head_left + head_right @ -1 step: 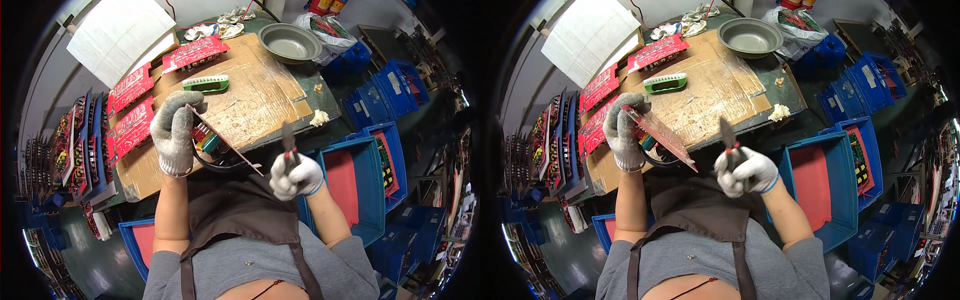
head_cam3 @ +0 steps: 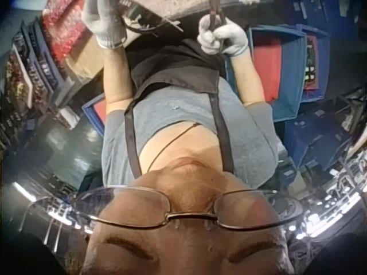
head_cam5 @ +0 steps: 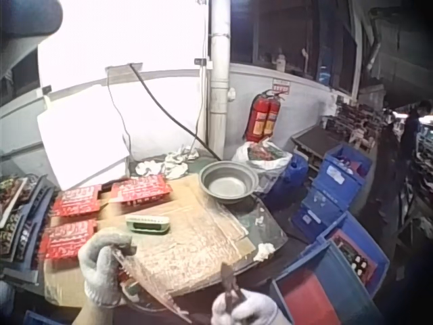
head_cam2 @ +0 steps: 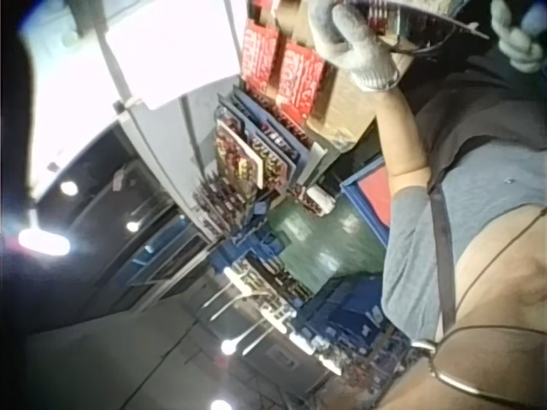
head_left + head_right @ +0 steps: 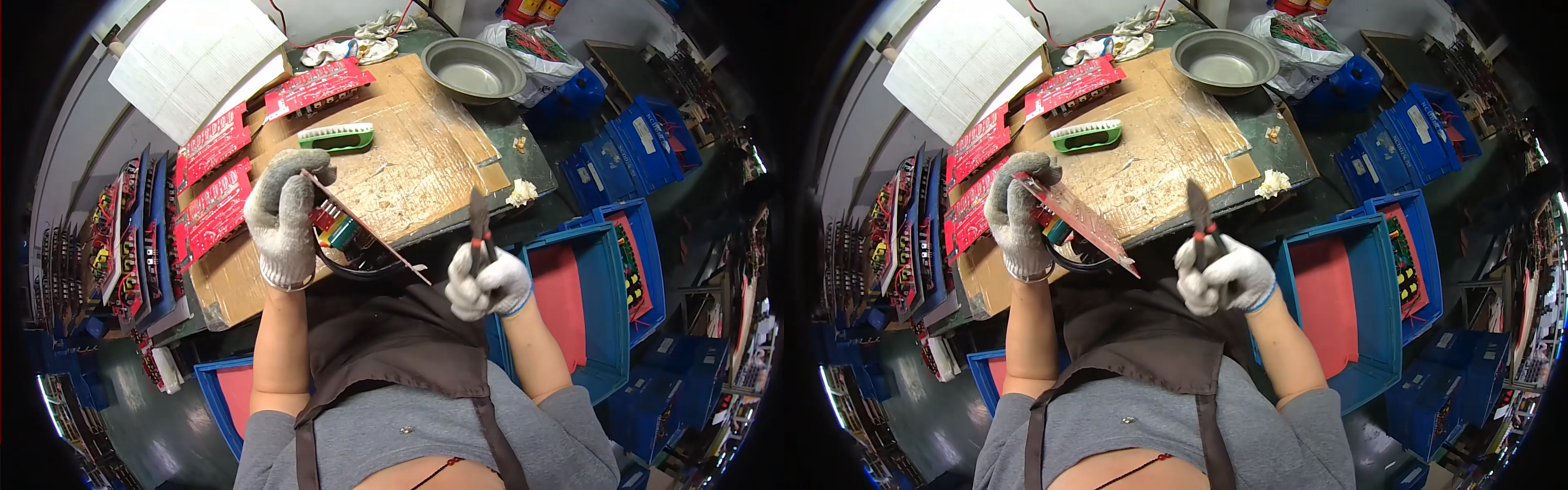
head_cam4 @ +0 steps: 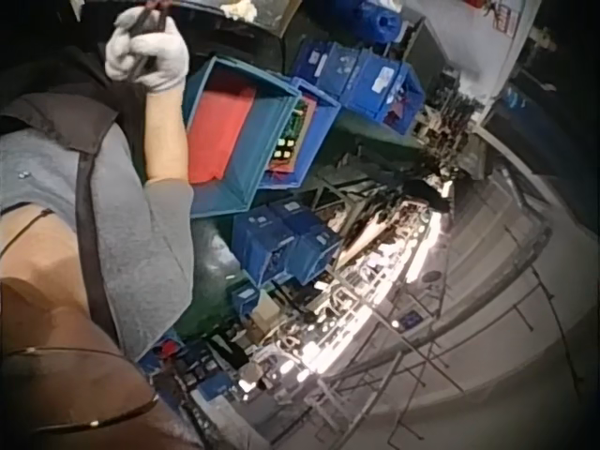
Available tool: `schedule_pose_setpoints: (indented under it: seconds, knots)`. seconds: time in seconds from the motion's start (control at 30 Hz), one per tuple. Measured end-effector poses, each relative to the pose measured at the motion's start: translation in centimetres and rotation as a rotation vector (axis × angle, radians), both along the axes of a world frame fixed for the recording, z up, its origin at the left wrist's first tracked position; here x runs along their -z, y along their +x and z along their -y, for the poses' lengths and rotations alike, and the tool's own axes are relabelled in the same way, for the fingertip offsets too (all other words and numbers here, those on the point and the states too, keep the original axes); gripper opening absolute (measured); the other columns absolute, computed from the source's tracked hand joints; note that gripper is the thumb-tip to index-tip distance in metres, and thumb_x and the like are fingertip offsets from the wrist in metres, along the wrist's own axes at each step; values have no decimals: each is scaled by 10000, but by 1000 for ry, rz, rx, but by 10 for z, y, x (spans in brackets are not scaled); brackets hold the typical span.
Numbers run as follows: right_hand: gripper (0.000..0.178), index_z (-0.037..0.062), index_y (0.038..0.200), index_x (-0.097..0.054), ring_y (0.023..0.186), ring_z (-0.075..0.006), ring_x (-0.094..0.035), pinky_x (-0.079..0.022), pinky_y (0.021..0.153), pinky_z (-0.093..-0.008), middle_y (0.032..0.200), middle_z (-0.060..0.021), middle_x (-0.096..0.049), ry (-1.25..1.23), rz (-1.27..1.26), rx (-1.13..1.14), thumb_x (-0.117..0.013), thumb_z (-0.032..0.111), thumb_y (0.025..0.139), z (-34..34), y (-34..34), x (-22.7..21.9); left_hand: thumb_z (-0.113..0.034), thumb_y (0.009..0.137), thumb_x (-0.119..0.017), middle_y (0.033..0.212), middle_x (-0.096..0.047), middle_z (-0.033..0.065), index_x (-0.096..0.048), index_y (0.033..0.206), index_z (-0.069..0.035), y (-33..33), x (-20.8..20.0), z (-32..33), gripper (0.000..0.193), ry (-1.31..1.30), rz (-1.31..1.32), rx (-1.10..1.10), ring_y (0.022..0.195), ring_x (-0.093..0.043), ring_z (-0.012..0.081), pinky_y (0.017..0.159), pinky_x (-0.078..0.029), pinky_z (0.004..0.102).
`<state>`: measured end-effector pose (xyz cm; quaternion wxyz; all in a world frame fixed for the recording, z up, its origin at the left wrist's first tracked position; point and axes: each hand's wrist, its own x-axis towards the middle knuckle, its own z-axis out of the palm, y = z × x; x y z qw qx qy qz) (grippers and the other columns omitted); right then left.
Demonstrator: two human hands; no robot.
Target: Clipping excess component leads and cleaning red printed circuit boards at a factory workstation.
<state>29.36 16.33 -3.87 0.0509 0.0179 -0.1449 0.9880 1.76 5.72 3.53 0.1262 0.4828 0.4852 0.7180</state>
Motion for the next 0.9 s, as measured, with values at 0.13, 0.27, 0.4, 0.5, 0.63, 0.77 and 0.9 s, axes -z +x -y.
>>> schedule_pose_setpoints:
  seconds: [0.13,0.27,0.4,0.5,0.63,0.77,0.9]
  knots:
    - [445,-21,1264,-666,686,-205,-580,-468,613,-362,903,-128,-681,291,213,215,-667,40,822,-12,20,2,-215,1071,-606,1047,-711,114,-709,1167,59,-5,7,6,308,17,73,-74,956,-667,180,888,-527,331]
    - [558,-48,1316,-633,1043,-208,-661,-517,978,-339,1141,-117,-666,1069,538,394,-683,-69,761,4,29,-46,-214,1072,-602,1044,-711,115,-704,1178,60,-8,8,4,311,5,77,-63,960,-667,182,888,-526,329]
    - [593,-11,1322,-642,1116,-207,-666,-511,1033,-330,1230,-105,-645,1658,543,520,-692,-98,737,11,22,-78,-245,1071,-620,1074,-726,124,-700,1194,60,-7,7,4,338,8,89,-53,968,-689,210,902,-549,358]
    - [596,15,1310,-664,1116,-259,-681,-534,1007,-355,1221,-151,-663,1858,551,588,-713,-73,723,13,18,-84,-215,1073,-599,1046,-715,116,-708,1175,60,-6,6,2,312,20,87,-52,964,-667,186,890,-526,327]
    - [606,18,1295,-677,1125,-314,-682,-533,1011,-378,1208,-166,-686,2028,493,619,-734,-55,696,11,11,-87,-216,1074,-600,1042,-713,112,-707,1175,61,-5,5,3,313,16,55,-44,960,-669,188,891,-532,329]
    - [561,29,1262,-697,1085,-297,-699,-543,975,-359,1170,-161,-700,1993,455,629,-754,-50,709,10,2,-90,-216,1071,-606,1031,-707,113,-704,1166,68,-2,2,5,315,10,47,-37,947,-675,193,875,-541,324]
    - [441,21,1198,-720,988,-237,-714,-555,911,-326,1065,-137,-722,1744,466,456,-756,-45,763,9,5,-85,-211,1067,-608,1031,-705,117,-700,1161,75,-4,3,6,315,6,25,-44,948,-675,194,874,-542,321]
